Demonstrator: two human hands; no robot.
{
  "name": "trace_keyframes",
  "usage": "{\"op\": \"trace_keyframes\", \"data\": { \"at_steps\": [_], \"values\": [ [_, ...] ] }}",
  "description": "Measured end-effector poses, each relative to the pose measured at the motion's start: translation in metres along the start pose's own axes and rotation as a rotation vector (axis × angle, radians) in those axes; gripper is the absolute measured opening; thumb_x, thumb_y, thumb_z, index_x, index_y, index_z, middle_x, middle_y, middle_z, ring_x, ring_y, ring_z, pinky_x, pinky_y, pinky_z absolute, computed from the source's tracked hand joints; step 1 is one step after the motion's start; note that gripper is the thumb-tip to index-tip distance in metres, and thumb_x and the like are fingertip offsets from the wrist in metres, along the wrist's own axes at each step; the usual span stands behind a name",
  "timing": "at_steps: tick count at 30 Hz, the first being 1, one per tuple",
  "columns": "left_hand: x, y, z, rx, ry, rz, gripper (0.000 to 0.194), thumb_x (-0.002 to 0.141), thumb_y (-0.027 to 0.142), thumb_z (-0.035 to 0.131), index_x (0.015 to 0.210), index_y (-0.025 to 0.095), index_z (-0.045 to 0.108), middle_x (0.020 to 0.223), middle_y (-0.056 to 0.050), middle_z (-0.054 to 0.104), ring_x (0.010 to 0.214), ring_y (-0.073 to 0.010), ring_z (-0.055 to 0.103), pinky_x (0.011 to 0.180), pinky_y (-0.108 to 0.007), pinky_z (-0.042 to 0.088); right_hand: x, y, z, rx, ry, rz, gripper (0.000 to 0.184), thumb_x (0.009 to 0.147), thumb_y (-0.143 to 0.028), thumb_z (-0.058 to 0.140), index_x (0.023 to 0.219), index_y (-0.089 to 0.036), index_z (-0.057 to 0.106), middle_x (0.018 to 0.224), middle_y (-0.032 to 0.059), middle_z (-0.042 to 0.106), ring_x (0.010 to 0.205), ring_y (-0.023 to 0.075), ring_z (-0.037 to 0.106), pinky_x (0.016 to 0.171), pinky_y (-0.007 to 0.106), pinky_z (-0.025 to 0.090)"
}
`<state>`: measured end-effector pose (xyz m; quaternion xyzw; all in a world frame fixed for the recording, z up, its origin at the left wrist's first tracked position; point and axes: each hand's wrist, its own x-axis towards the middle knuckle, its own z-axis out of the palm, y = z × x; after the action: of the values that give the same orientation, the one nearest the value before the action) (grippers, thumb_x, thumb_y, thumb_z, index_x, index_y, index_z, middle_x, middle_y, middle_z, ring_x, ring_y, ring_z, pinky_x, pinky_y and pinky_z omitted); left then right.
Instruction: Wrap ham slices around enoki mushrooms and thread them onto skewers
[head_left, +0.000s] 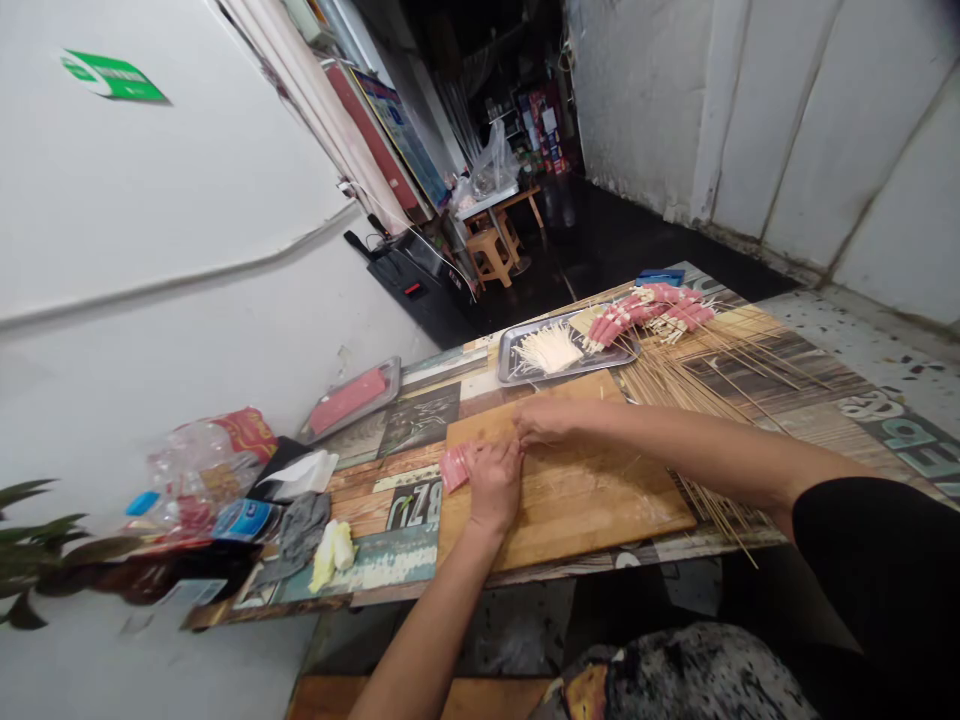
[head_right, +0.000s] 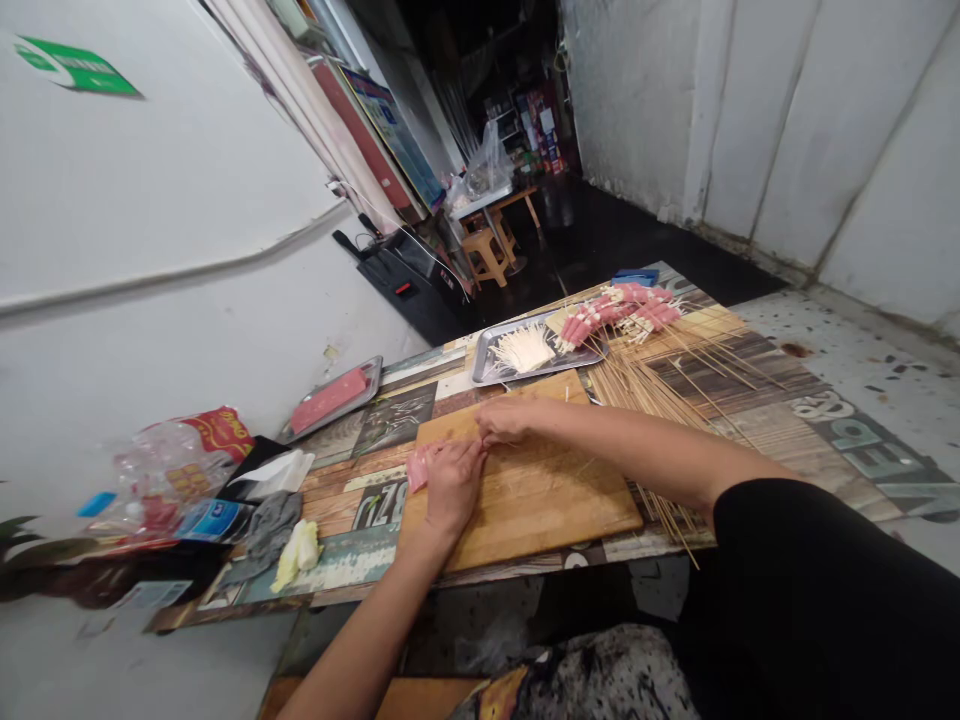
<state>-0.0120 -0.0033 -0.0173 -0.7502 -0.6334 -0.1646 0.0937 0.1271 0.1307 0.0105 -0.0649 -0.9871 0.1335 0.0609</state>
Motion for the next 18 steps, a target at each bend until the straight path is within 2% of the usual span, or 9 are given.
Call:
{"op": "trace_keyframes", "data": {
  "at_steps": [3, 5, 7, 9, 13, 15, 18],
  "values": [
    [0.002, -0.003, 0.004, -0.019, -0.023, 0.030, 0.029, 0.098, 0.027, 0.044, 0.095, 0.019, 0.072, 0.090, -0.009, 0.073, 0.083, -0.0224, 0.064, 0.089, -0.040, 0.043, -0.008, -0.004, -0.001, -0.001, -0.012, 0.033, 0.024, 0.094, -0.024, 0.053, 0.090, -0.012, 0.073, 0.087, 0.0078, 0.068, 0.070, 0.0136, 0.050, 0.063, 0.025, 0.032],
    [0.004, -0.005, 0.004, -0.058, -0.029, 0.045, 0.031, 0.099, 0.028, 0.043, 0.097, 0.019, 0.073, 0.092, -0.009, 0.074, 0.084, -0.0221, 0.064, 0.085, -0.038, 0.046, -0.024, -0.009, -0.002, -0.006, 0.041, 0.109, 0.030, 0.097, -0.029, 0.048, 0.096, -0.011, 0.071, 0.094, 0.0105, 0.068, 0.078, 0.0156, 0.054, 0.067, 0.025, 0.035],
    [0.005, -0.006, 0.003, -0.120, -0.018, 0.065, 0.030, 0.099, 0.029, 0.044, 0.103, 0.020, 0.072, 0.098, -0.008, 0.074, 0.088, -0.0211, 0.065, 0.085, -0.036, 0.047, -0.053, -0.016, -0.006, -0.028, 0.127, 0.287, 0.032, 0.098, -0.033, 0.047, 0.098, -0.011, 0.070, 0.098, 0.0124, 0.068, 0.085, 0.0185, 0.057, 0.071, 0.026, 0.037],
    [0.004, -0.006, 0.002, -0.165, 0.008, 0.078, 0.030, 0.099, 0.029, 0.044, 0.108, 0.022, 0.071, 0.102, -0.007, 0.074, 0.091, -0.0204, 0.066, 0.087, -0.036, 0.048, -0.092, -0.026, -0.011, -0.083, 0.178, 0.559, 0.030, 0.096, -0.032, 0.049, 0.093, -0.011, 0.070, 0.097, 0.0134, 0.069, 0.088, 0.0212, 0.060, 0.074, 0.028, 0.038],
    [0.003, -0.010, 0.005, -0.227, 0.046, 0.106, 0.032, 0.099, 0.029, 0.041, 0.110, 0.022, 0.071, 0.105, -0.007, 0.074, 0.092, -0.0218, 0.067, 0.086, -0.037, 0.050, -0.167, -0.052, -0.014, -0.235, 0.095, 1.024, 0.032, 0.095, -0.027, 0.046, 0.088, -0.010, 0.072, 0.094, 0.0173, 0.071, 0.087, 0.0256, 0.064, 0.071, 0.031, 0.040],
    [0.003, -0.013, 0.009, -0.246, 0.045, 0.111, 0.033, 0.099, 0.031, 0.041, 0.108, 0.022, 0.071, 0.105, -0.007, 0.074, 0.091, -0.0219, 0.068, 0.086, -0.037, 0.051, -0.190, -0.060, -0.007, -0.289, 0.058, 1.140, 0.032, 0.094, -0.027, 0.046, 0.086, -0.009, 0.072, 0.092, 0.0185, 0.070, 0.087, 0.0265, 0.065, 0.071, 0.031, 0.041],
    [0.005, -0.015, 0.012, -0.241, 0.040, 0.115, 0.034, 0.099, 0.034, 0.041, 0.103, 0.021, 0.073, 0.100, -0.007, 0.075, 0.087, -0.0216, 0.068, 0.085, -0.037, 0.052, -0.204, -0.060, 0.006, -0.320, 0.057, 1.167, 0.031, 0.093, -0.023, 0.046, 0.084, -0.010, 0.073, 0.091, 0.0196, 0.070, 0.093, 0.0279, 0.064, 0.077, 0.032, 0.044]
  ]
}}
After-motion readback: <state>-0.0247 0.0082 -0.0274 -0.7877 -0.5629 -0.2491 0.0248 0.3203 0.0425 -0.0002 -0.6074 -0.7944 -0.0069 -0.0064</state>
